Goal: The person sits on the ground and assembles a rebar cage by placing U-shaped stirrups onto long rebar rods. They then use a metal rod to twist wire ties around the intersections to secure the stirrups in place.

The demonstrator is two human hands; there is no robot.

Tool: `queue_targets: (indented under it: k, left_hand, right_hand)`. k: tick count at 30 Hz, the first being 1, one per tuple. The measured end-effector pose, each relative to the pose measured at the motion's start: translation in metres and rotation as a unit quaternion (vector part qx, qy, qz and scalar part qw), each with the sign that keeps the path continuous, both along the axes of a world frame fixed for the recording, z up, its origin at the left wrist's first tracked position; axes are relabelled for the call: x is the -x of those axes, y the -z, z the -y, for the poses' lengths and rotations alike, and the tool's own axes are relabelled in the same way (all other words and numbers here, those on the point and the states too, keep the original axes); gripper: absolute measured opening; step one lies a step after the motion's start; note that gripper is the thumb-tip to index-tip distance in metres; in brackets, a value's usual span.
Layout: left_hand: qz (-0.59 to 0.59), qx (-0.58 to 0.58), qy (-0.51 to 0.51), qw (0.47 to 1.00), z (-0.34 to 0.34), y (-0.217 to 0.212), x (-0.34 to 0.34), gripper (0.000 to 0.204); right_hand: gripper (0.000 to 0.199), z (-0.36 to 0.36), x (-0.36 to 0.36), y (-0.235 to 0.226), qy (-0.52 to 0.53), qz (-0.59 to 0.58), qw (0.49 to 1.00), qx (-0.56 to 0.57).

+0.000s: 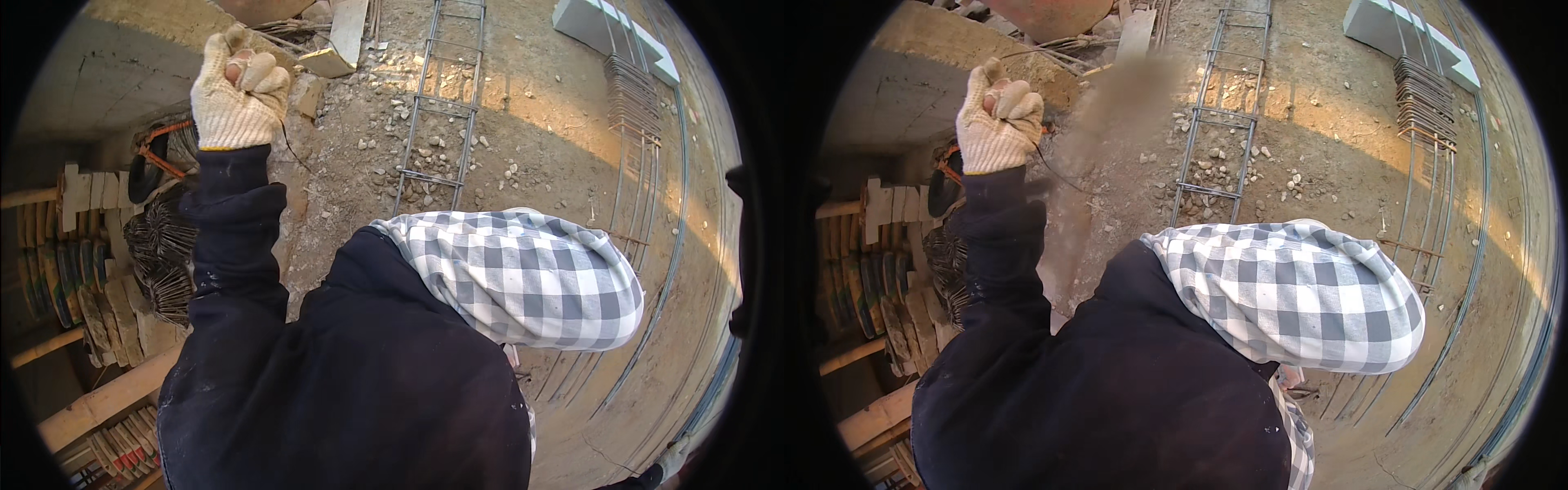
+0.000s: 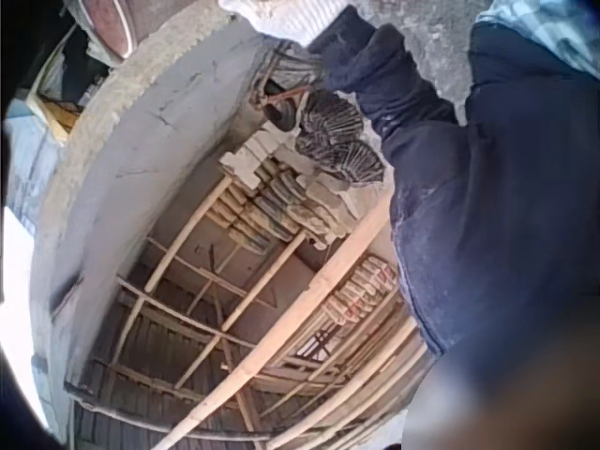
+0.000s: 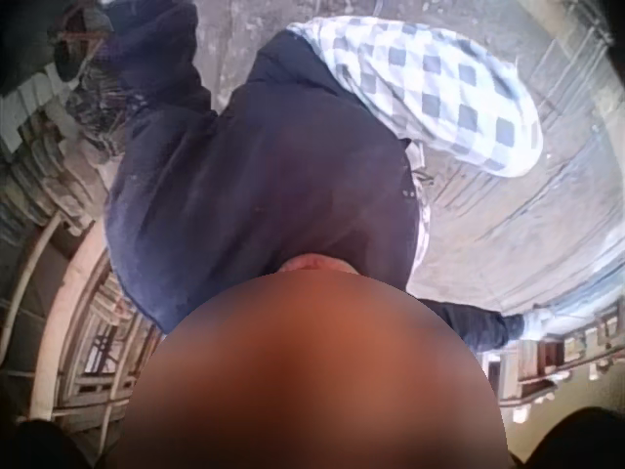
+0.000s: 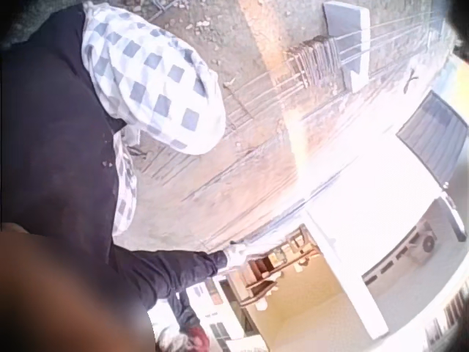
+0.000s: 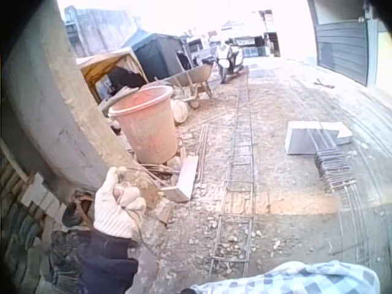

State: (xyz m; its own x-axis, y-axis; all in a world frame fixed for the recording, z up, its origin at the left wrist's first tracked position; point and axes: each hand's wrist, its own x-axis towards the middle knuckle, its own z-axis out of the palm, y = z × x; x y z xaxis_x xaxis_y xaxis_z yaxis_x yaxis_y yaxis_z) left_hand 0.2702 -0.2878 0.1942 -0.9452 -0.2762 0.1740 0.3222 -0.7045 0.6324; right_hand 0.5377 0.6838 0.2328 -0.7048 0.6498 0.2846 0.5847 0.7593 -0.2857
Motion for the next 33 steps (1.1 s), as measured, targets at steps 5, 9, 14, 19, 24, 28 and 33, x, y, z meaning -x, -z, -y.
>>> queue_targets:
  k: [5,9,14,19,24,28,33]
  left_hand:
    - [-0.13,-0.117,0.139,0.975,-0.107,-0.102,0.014,0.021]
    - [-0.122,-0.284,0.236,0.921,-0.173,-0.085,0.034,0.019]
    - [-0.068,-0.424,0.392,0.813,-0.225,-0.082,0.08,0.02]
    - [-0.153,-0.447,0.388,0.792,-0.209,-0.116,0.092,0.022]
    - [-0.23,-0.469,0.416,0.744,-0.182,-0.149,0.094,0.023]
    - [-0.131,-0.544,0.408,0.721,-0.211,-0.12,0.095,0.022]
    - [0.03,-0.423,0.489,0.763,-0.229,-0.03,0.077,0.012]
  right_hand:
    - [0.045,0.11,-0.222,0.191,0.147,-0.036,0.983,0.101]
    - [0.055,0.299,-0.333,0.354,0.407,0.162,0.863,0.253]
    - [0.048,0.427,-0.361,0.358,0.402,0.408,0.696,0.434]
    - [0.054,0.443,-0.329,0.132,0.397,0.265,0.858,0.19]
    - [0.02,0.485,-0.172,-0.022,0.088,-0.218,0.952,0.198]
    - [0.072,0.53,0.021,0.005,-0.214,-0.135,0.601,0.758]
    - [0.049,0.564,0.111,0.035,-0.245,-0.416,0.401,0.779]
